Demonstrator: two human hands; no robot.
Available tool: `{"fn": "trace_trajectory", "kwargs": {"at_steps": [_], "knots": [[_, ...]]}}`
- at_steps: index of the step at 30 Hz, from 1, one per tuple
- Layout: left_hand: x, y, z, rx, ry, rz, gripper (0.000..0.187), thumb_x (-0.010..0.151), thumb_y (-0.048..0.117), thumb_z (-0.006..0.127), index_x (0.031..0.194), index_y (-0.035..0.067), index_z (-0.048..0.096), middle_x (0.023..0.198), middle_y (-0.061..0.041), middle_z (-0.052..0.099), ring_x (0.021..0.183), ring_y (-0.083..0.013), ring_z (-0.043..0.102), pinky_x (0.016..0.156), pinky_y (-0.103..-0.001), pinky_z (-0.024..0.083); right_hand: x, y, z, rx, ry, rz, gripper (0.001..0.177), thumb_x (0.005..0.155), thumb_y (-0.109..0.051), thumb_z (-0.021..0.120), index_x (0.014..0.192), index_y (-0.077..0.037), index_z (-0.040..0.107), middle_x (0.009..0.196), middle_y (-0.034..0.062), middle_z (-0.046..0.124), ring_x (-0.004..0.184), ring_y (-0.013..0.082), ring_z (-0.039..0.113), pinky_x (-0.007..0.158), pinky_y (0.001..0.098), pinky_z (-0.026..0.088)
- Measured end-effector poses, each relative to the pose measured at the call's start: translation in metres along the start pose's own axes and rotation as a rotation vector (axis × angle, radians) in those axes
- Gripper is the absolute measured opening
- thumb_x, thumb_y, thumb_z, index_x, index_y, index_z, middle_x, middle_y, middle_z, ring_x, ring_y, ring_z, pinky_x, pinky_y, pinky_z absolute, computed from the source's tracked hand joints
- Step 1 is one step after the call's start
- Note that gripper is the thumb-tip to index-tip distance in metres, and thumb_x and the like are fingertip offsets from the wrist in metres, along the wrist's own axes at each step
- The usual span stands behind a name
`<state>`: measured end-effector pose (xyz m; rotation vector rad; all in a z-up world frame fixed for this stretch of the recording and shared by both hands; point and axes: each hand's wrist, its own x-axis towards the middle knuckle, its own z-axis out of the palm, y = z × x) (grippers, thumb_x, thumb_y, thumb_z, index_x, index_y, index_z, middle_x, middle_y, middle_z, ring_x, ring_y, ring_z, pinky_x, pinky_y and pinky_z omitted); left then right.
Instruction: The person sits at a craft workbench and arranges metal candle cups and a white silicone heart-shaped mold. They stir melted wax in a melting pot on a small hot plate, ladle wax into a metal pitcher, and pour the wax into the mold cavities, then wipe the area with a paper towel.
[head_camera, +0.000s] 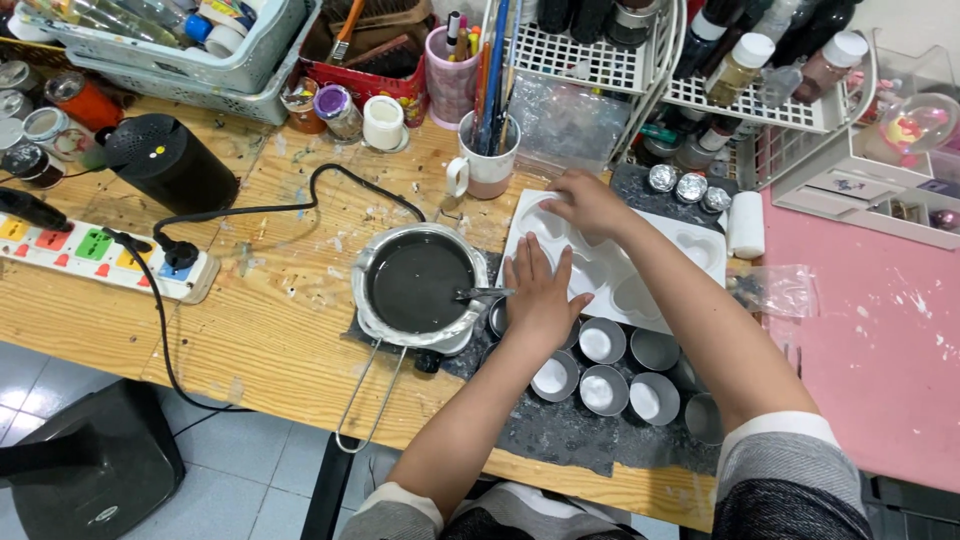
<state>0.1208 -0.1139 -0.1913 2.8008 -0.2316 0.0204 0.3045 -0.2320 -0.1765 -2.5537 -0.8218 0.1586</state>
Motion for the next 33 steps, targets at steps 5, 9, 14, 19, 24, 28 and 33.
{"fn": "trace_trajectory", "kwargs": {"at_steps": [5,9,14,19,24,28,33], "knots": [[-0.002,0.003,-0.006,-0.044,-0.034,-0.032,0.080,0.095,0.062,0.050,0.159,0.019,0.030,0.162,-0.037,0.009,0.154,-0.0491,0.003,0.120,-0.063,0.004,-0.001,0.006,-0.006,0.293,-0.082,0.083,0.033,0.094,-0.029,0.073,0.113,-0.002,0.073,0.096,0.0106,0.070,0.085,0.0181,0.061,0.075,0.0338,0.049],[-0.003,0.003,-0.005,-0.052,0.020,-0.039,0.087,0.095,0.063,0.052,0.162,0.016,0.023,0.163,-0.037,0.009,0.154,-0.0485,0.006,0.121,-0.061,0.007,-0.007,0.009,-0.017,0.584,-0.184,0.150,0.026,0.096,-0.026,0.072,0.109,-0.003,0.075,0.089,-0.0002,0.072,0.078,0.0041,0.058,0.067,0.0258,0.048],[0.001,0.002,-0.001,-0.103,0.061,-0.077,0.102,0.093,0.064,0.055,0.161,0.003,0.010,0.164,-0.034,0.008,0.153,-0.0470,0.010,0.120,-0.060,0.010,-0.009,0.005,-0.026,0.641,-0.239,0.118,0.023,0.098,-0.024,0.069,0.109,-0.003,0.073,0.092,-0.0006,0.073,0.080,0.0040,0.060,0.070,0.0252,0.048],[0.004,0.000,-0.004,-0.170,0.167,-0.096,0.108,0.093,0.061,0.058,0.159,-0.007,0.005,0.166,-0.033,0.005,0.150,-0.0455,0.019,0.118,-0.057,0.017,-0.003,0.023,-0.015,0.680,-0.255,0.061,0.023,0.096,-0.020,0.067,0.111,-0.003,0.073,0.098,-0.0005,0.075,0.089,0.0045,0.065,0.080,0.0242,0.050],[0.004,0.000,-0.017,-0.206,0.157,-0.115,0.108,0.093,0.054,0.065,0.157,-0.009,0.007,0.164,-0.036,0.005,0.147,-0.0470,0.023,0.115,-0.057,0.024,-0.020,-0.041,-0.042,0.314,-0.079,-0.011,0.037,0.090,-0.023,0.074,0.120,-0.005,0.065,0.094,0.0065,0.070,0.078,0.0181,0.060,0.068,0.0354,0.048],[0.003,0.000,-0.014,-0.231,0.166,-0.097,0.105,0.093,0.052,0.066,0.158,-0.009,0.009,0.163,-0.033,0.011,0.149,-0.0471,0.022,0.117,-0.059,0.023,-0.022,-0.036,-0.038,0.151,0.043,-0.248,0.042,0.086,-0.023,0.079,0.120,-0.004,0.064,0.100,0.0120,0.069,0.085,0.0287,0.063,0.073,0.0401,0.050],[0.002,0.002,-0.018,-0.274,0.218,-0.085,0.105,0.093,0.049,0.067,0.156,-0.010,0.008,0.163,-0.036,0.006,0.152,-0.0487,0.014,0.120,-0.057,0.018,-0.024,-0.040,-0.050,0.134,0.133,-0.494,0.034,0.088,-0.024,0.082,0.104,0.001,0.065,0.100,0.0166,0.065,0.090,0.0334,0.063,0.076,0.0401,0.052]]}}
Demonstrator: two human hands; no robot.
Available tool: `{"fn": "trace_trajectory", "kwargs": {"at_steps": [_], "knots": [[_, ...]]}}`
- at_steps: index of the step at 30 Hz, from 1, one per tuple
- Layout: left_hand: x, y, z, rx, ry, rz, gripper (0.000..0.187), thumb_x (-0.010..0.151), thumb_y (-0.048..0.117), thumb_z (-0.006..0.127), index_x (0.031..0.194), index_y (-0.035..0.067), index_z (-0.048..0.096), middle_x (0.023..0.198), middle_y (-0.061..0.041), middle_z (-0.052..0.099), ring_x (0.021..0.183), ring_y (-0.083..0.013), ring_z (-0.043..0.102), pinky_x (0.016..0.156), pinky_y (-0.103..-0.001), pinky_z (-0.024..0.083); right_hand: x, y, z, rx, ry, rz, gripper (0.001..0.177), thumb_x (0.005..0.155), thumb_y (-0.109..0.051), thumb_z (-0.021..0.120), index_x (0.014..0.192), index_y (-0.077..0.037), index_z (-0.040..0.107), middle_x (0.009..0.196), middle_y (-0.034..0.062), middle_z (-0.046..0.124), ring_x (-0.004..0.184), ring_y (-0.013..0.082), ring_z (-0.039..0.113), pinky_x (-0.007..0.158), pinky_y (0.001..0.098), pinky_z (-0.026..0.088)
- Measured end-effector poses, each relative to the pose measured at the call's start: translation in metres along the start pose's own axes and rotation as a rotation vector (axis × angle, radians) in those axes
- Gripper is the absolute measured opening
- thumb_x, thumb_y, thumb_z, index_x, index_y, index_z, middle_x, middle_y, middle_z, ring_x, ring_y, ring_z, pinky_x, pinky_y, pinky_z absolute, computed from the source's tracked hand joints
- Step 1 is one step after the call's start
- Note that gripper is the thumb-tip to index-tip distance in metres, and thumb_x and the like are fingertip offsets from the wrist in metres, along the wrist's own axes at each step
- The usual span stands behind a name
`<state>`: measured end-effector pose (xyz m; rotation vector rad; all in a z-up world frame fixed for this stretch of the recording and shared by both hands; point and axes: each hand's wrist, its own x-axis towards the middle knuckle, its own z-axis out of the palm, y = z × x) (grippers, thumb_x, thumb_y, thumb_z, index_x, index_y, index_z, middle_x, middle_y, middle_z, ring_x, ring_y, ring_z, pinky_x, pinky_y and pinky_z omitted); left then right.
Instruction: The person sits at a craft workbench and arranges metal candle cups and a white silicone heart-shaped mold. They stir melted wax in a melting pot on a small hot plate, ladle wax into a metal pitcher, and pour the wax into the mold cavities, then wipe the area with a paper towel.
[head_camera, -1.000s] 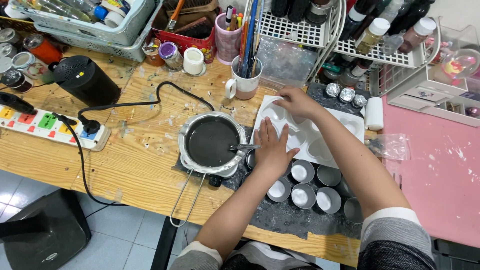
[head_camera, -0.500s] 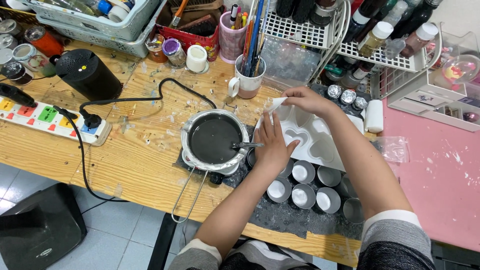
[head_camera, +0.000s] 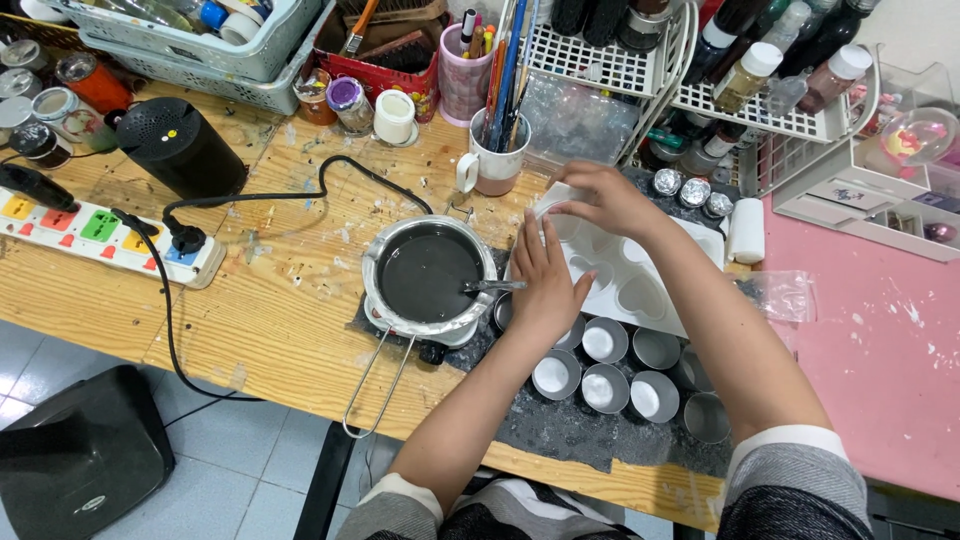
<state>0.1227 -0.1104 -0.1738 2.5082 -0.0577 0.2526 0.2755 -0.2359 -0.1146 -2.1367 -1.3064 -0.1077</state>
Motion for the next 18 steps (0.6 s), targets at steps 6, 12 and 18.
{"fn": "trace_trajectory", "kwargs": {"at_steps": [6,12,18], "knots": [[0.000,-0.001,0.006,-0.025,0.062,0.075,0.109,0.094,0.048,0.066,0.156,-0.014,0.001,0.165,-0.037,-0.001,0.155,-0.0497,0.006,0.125,-0.055,0.010,-0.009,0.008,0.005,0.227,-0.048,0.381,0.025,0.097,-0.025,0.073,0.101,-0.001,0.072,0.081,0.0046,0.065,0.072,0.0118,0.056,0.062,0.0302,0.046],[0.002,-0.001,0.009,-0.065,0.081,0.072,0.104,0.099,0.046,0.060,0.156,-0.015,-0.001,0.165,-0.038,-0.002,0.156,-0.0495,0.005,0.124,-0.055,0.010,-0.012,0.025,0.010,0.532,-0.076,0.539,0.029,0.103,-0.031,0.065,0.102,-0.004,0.073,0.077,-0.0080,0.065,0.070,-0.0007,0.052,0.059,0.0230,0.043],[0.003,0.005,-0.004,-0.076,0.086,0.054,0.091,0.102,0.037,0.059,0.159,-0.009,0.005,0.164,-0.035,0.008,0.153,-0.0483,0.016,0.121,-0.057,0.018,-0.007,0.015,0.004,0.575,-0.108,0.647,0.025,0.101,-0.029,0.067,0.099,-0.005,0.076,0.074,-0.0079,0.065,0.065,0.0000,0.049,0.054,0.0229,0.036]]}}
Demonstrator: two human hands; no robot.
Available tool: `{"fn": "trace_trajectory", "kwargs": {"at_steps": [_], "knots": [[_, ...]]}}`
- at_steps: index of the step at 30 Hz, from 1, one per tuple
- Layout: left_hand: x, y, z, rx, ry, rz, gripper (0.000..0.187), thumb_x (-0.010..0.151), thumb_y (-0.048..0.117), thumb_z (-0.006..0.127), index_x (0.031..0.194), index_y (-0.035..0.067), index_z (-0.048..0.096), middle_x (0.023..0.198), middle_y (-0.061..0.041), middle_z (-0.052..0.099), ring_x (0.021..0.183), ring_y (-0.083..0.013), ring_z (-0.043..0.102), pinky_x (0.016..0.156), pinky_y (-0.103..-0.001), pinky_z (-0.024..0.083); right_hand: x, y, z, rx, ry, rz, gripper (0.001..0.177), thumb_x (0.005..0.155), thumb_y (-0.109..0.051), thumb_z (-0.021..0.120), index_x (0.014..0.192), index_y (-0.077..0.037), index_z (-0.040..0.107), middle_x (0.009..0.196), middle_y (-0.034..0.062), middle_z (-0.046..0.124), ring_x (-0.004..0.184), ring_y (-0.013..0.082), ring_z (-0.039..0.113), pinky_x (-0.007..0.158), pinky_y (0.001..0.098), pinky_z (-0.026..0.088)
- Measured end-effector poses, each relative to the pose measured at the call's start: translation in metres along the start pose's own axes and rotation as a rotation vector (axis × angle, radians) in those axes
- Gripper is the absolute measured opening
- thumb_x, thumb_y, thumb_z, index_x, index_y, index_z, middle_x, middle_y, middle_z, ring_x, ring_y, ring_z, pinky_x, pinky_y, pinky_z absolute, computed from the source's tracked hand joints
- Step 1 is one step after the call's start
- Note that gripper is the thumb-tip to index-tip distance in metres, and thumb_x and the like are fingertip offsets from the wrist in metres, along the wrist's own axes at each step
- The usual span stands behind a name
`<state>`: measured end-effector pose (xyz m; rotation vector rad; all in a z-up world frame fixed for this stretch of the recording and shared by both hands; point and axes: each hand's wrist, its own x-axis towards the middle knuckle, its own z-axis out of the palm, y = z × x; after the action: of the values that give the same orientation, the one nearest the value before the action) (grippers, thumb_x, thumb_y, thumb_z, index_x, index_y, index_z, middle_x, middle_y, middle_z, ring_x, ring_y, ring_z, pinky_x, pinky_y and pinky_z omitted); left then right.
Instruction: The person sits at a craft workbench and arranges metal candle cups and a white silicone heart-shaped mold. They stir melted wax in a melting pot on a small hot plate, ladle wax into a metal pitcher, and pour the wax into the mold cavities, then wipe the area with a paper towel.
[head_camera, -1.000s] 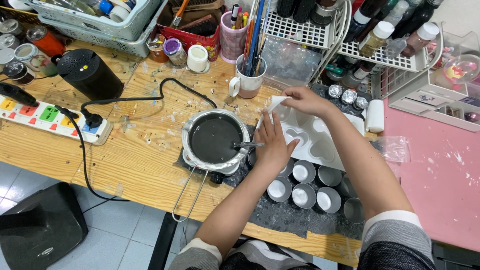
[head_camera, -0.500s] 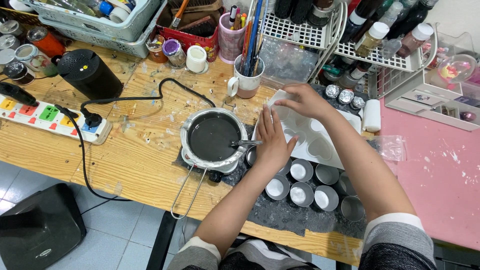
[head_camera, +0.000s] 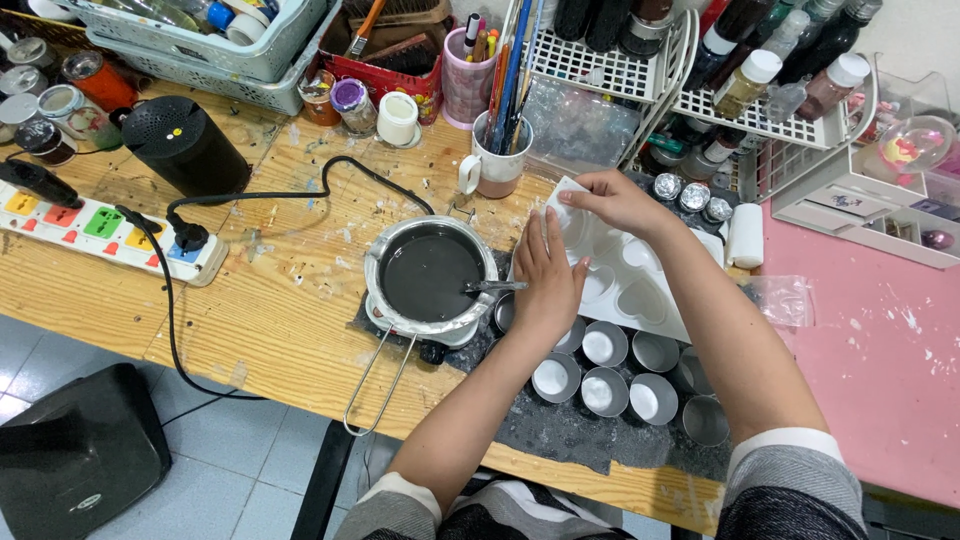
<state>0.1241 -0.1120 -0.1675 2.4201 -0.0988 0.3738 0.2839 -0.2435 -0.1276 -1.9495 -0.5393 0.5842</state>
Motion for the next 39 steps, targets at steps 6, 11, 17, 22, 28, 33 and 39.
{"fn": "trace_trajectory", "kwargs": {"at_steps": [6,11,17,22,28,33,39], "knots": [[0.006,0.010,-0.022,0.045,0.109,-0.077,0.064,0.100,0.030,0.062,0.155,0.006,0.038,0.154,-0.026,0.038,0.140,-0.0438,0.044,0.111,-0.055,0.040,-0.007,-0.004,-0.001,0.020,-0.017,0.001,0.026,0.101,-0.029,0.066,0.098,-0.006,0.076,0.074,-0.0082,0.065,0.064,-0.0006,0.049,0.054,0.0227,0.036],[0.006,0.005,-0.021,-0.012,0.248,-0.007,0.046,0.101,0.028,0.063,0.142,0.007,0.055,0.146,-0.028,0.052,0.128,-0.0430,0.059,0.100,-0.050,0.051,-0.015,-0.007,0.000,0.009,-0.033,-0.051,0.025,0.103,-0.027,0.065,0.099,-0.004,0.075,0.075,-0.0087,0.064,0.065,-0.0011,0.048,0.054,0.0229,0.036],[0.009,0.007,-0.021,0.014,0.303,0.017,0.036,0.101,0.025,0.065,0.132,0.008,0.062,0.139,-0.026,0.062,0.119,-0.0373,0.067,0.092,-0.043,0.056,-0.029,-0.021,0.004,0.007,-0.011,-0.047,0.026,0.103,-0.027,0.064,0.103,-0.004,0.074,0.082,-0.0070,0.068,0.071,-0.0011,0.053,0.060,0.0215,0.041],[0.010,0.005,-0.013,-0.005,0.387,0.031,0.030,0.099,0.025,0.067,0.120,0.004,0.064,0.132,-0.022,0.066,0.119,-0.0338,0.069,0.095,-0.041,0.056,-0.033,-0.020,0.006,0.035,0.007,-0.054,0.027,0.102,-0.028,0.063,0.109,-0.004,0.074,0.090,-0.0050,0.073,0.078,-0.0001,0.060,0.067,0.0209,0.047],[0.013,0.011,-0.019,0.028,0.387,-0.002,0.028,0.095,0.028,0.070,0.111,0.006,0.067,0.125,-0.017,0.070,0.112,-0.0311,0.071,0.089,-0.040,0.057,-0.032,-0.015,0.006,0.018,0.024,-0.080,0.029,0.103,-0.029,0.063,0.109,-0.003,0.074,0.089,-0.0030,0.073,0.077,0.0024,0.059,0.066,0.0229,0.047],[0.013,0.014,-0.020,-0.018,0.390,-0.040,0.016,0.100,0.024,0.067,0.103,0.008,0.069,0.128,-0.018,0.071,0.107,-0.0326,0.072,0.085,-0.042,0.058,-0.033,-0.012,0.005,0.017,0.057,-0.079,0.029,0.102,-0.028,0.064,0.109,-0.002,0.075,0.091,-0.0030,0.073,0.081,0.0027,0.060,0.070,0.0232,0.048],[-0.004,0.015,-0.018,-0.043,0.471,0.050,0.014,0.100,0.023,0.067,0.102,0.008,0.066,0.133,-0.018,0.068,0.113,-0.0337,0.071,0.088,-0.042,0.059,-0.028,-0.012,0.005,-0.036,0.104,-0.078,0.031,0.102,-0.032,0.064,0.105,-0.003,0.075,0.085,-0.0039,0.067,0.077,0.0041,0.054,0.068,0.0248,0.045]]}}
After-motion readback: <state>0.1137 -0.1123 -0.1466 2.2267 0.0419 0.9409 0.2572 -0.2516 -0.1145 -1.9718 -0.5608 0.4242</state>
